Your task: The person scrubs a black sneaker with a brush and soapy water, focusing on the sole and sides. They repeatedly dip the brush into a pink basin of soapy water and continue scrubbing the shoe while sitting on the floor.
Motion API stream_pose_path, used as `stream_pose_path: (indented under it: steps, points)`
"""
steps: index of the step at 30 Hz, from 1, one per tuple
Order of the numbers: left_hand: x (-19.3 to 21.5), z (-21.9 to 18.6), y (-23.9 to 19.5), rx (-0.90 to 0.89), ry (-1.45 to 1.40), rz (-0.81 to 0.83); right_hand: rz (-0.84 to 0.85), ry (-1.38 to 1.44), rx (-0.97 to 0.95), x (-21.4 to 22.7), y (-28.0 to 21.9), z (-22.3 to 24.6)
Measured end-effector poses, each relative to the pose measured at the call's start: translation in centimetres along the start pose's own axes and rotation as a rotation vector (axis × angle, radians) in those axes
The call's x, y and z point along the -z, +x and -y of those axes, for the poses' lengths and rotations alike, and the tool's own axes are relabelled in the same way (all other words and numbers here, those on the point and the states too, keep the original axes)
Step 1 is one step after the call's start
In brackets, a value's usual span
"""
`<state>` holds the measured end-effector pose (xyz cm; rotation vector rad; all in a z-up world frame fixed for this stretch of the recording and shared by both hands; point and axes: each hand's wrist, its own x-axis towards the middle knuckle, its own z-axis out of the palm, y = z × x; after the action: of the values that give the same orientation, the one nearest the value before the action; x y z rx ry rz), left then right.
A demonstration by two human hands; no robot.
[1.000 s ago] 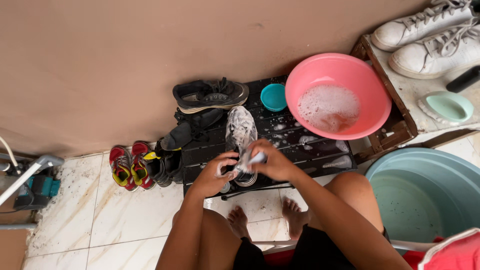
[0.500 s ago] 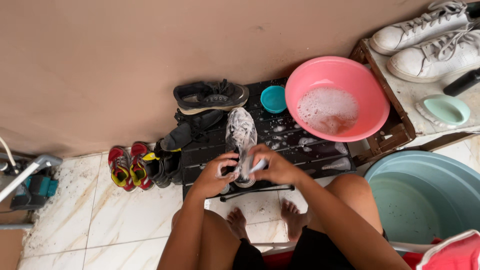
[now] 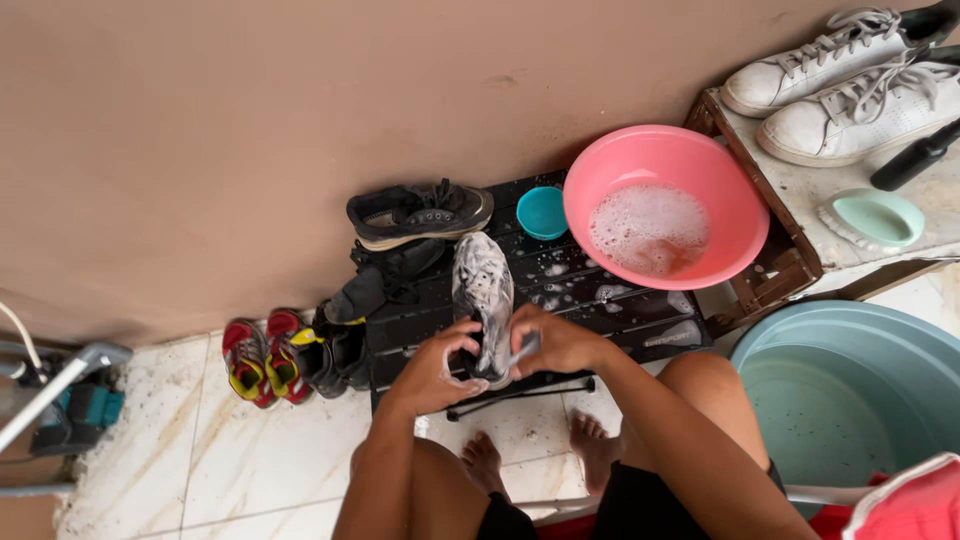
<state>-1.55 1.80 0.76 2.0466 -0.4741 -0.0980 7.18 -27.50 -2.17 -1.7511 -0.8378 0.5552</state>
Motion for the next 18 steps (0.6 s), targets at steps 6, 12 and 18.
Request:
stream_pose_path:
  steps: [6, 12, 18]
  points:
    - [-0.8, -2.3, -0.1, 0.049, 0.056, -0.041, -0.361, -0.001, -0.172, 1.6, 1.0, -0.5]
    - [0.0, -2.9, 1.4, 0.015, -0.186, -0.248, -0.502, 0.497, -0.210, 1.6, 1.2, 2.2]
    - [0.6, -5.4, 1.5, -0.077, -0.504, -0.405, -0.356, 0.604, -0.135, 1.6, 0.5, 3.9]
